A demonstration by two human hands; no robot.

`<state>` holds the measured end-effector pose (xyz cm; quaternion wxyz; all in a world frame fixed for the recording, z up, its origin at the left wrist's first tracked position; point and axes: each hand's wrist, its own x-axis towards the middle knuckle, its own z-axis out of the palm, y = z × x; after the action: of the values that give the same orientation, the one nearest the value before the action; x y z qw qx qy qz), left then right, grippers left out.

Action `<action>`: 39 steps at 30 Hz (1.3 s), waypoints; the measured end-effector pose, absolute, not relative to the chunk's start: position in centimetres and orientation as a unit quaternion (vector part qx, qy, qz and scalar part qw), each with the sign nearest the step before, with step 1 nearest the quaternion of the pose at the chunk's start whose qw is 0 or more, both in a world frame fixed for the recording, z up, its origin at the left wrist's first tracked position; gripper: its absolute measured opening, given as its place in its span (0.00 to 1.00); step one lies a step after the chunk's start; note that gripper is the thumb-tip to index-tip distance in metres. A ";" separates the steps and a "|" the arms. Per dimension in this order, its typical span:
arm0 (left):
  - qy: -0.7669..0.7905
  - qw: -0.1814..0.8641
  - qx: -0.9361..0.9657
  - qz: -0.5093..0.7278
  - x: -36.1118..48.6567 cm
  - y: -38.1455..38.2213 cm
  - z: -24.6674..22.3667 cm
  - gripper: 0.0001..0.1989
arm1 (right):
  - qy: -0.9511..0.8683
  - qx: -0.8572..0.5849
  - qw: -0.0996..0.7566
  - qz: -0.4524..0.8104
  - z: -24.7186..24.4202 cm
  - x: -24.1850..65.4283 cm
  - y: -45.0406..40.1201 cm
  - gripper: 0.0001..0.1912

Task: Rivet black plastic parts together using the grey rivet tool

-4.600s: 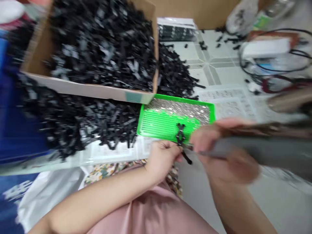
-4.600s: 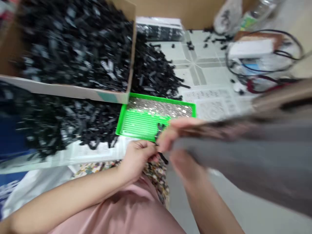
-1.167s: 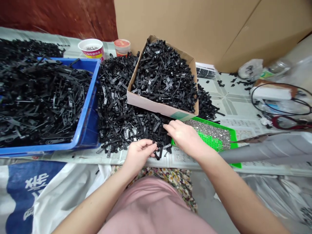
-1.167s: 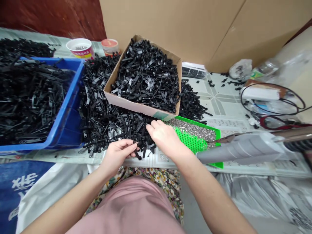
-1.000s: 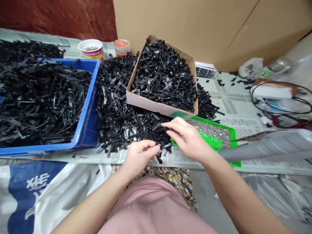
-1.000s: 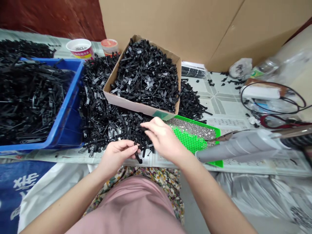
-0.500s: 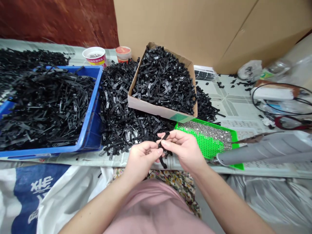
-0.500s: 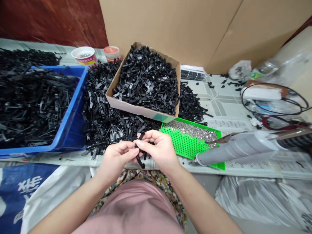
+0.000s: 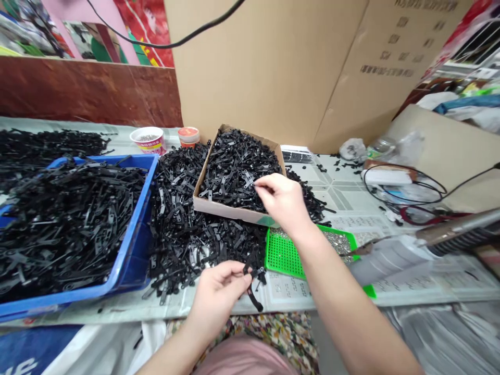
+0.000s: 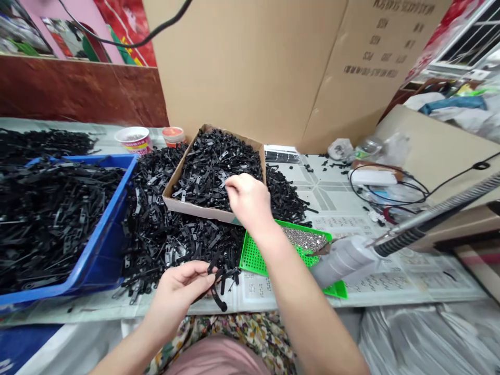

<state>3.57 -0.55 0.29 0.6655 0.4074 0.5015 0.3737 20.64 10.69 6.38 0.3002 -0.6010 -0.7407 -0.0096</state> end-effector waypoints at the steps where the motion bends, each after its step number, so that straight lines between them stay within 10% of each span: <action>1: 0.502 0.666 0.406 0.374 3.7 -0.4 0.4 0.07 | -0.747 -0.613 0.257 -0.016 6.5 19.7 11.5 0.10; 9: 0.536 0.649 0.370 0.393 3.8 0.3 0.9 0.09 | -0.779 -0.615 0.120 0.014 8.3 17.4 14.5 0.09; 13: 0.526 0.658 0.364 0.398 3.8 0.7 0.6 0.08 | -0.789 -0.568 0.224 0.072 9.1 19.2 12.4 0.18; 17: 0.509 0.669 0.346 0.417 4.1 1.1 0.6 0.08 | -0.743 -0.477 0.384 0.270 7.7 19.2 7.1 0.04; 25: 0.492 0.670 0.365 0.419 4.9 0.3 0.6 0.07 | -0.891 -0.421 0.157 0.059 4.4 20.7 0.6 0.15; 32: 0.464 0.713 0.346 0.395 6.1 -0.6 1.0 0.08 | -0.778 -0.471 0.309 0.278 4.5 23.0 0.2 0.14; 39: 0.474 0.724 0.350 0.360 6.3 -0.8 2.2 0.08 | -0.801 -0.447 0.337 0.211 3.6 23.7 -0.1 0.13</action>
<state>6.35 -0.77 2.21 0.7237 0.3501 0.4735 0.3598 23.68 -0.12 3.62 0.3374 -0.4474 -0.8008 0.2113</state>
